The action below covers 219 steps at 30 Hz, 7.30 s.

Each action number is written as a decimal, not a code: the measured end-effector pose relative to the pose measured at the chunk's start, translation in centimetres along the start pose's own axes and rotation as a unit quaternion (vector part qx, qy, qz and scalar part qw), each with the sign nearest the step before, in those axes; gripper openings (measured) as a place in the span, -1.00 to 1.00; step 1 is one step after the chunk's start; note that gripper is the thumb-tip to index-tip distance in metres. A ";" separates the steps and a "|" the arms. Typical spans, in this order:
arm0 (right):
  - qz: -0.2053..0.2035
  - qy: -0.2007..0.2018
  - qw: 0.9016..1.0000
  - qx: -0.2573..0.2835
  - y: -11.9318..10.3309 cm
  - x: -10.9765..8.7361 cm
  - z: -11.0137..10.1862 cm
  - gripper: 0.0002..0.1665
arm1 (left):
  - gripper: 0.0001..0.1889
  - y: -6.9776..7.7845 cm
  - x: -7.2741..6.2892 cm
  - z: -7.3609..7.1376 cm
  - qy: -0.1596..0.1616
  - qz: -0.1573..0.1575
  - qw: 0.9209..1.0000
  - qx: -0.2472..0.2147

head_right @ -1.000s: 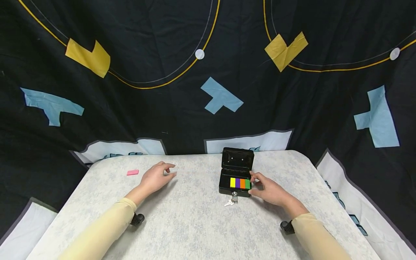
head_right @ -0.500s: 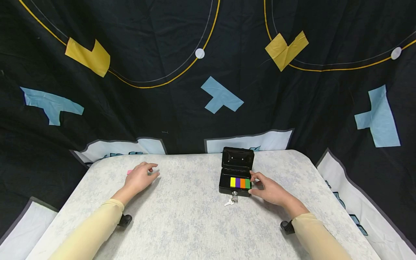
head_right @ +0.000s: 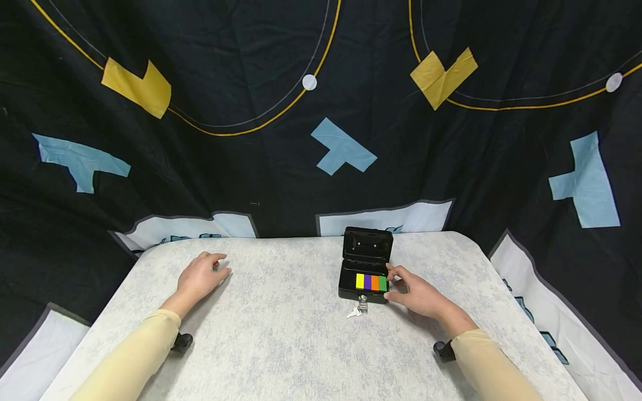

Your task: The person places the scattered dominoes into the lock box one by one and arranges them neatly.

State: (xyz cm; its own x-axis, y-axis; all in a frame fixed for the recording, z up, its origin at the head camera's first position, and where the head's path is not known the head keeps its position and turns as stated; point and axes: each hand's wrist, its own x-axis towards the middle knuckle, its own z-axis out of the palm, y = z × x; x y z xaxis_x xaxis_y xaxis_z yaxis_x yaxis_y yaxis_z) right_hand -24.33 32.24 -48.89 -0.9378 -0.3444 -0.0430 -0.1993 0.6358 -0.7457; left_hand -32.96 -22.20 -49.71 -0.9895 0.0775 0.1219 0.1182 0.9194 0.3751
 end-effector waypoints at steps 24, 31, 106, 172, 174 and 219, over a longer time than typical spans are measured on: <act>0.010 0.000 1.000 0.000 -0.1 0.1 0.0 -0.56 | -0.39 -3.9 -0.4 -1.2 0.006 -0.044 0.999 0.008; 0.011 -0.001 1.000 -0.002 -0.1 0.0 0.0 -0.56 | -0.39 -4.3 -0.2 -1.3 0.001 -0.061 0.998 0.010; 0.020 -0.005 1.000 -0.007 0.0 0.3 -0.1 -0.56 | -0.41 -5.1 0.4 -1.2 -0.069 -0.062 0.992 -0.083; 0.024 0.000 1.000 -0.018 0.1 0.2 0.0 -0.56 | -0.42 -3.3 0.7 -1.1 -0.072 -0.035 0.992 -0.093; 0.021 0.001 1.000 -0.019 0.1 0.2 0.0 -0.57 | -0.43 -2.8 0.8 -1.1 -0.071 -0.021 0.993 -0.096; 0.019 0.002 1.000 -0.017 0.0 0.2 -0.1 -0.58 | -0.59 12.7 1.4 2.1 -0.066 0.163 0.977 -0.122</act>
State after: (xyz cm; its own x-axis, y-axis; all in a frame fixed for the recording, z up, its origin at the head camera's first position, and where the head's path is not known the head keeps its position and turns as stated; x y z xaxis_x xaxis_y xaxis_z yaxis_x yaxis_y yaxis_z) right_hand -24.55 32.22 -48.88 -0.9463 -0.3159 -0.0682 -0.1724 0.6718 -0.7204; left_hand -33.06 -9.63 -46.71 -0.8962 0.4149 0.1573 0.4290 0.7194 0.5463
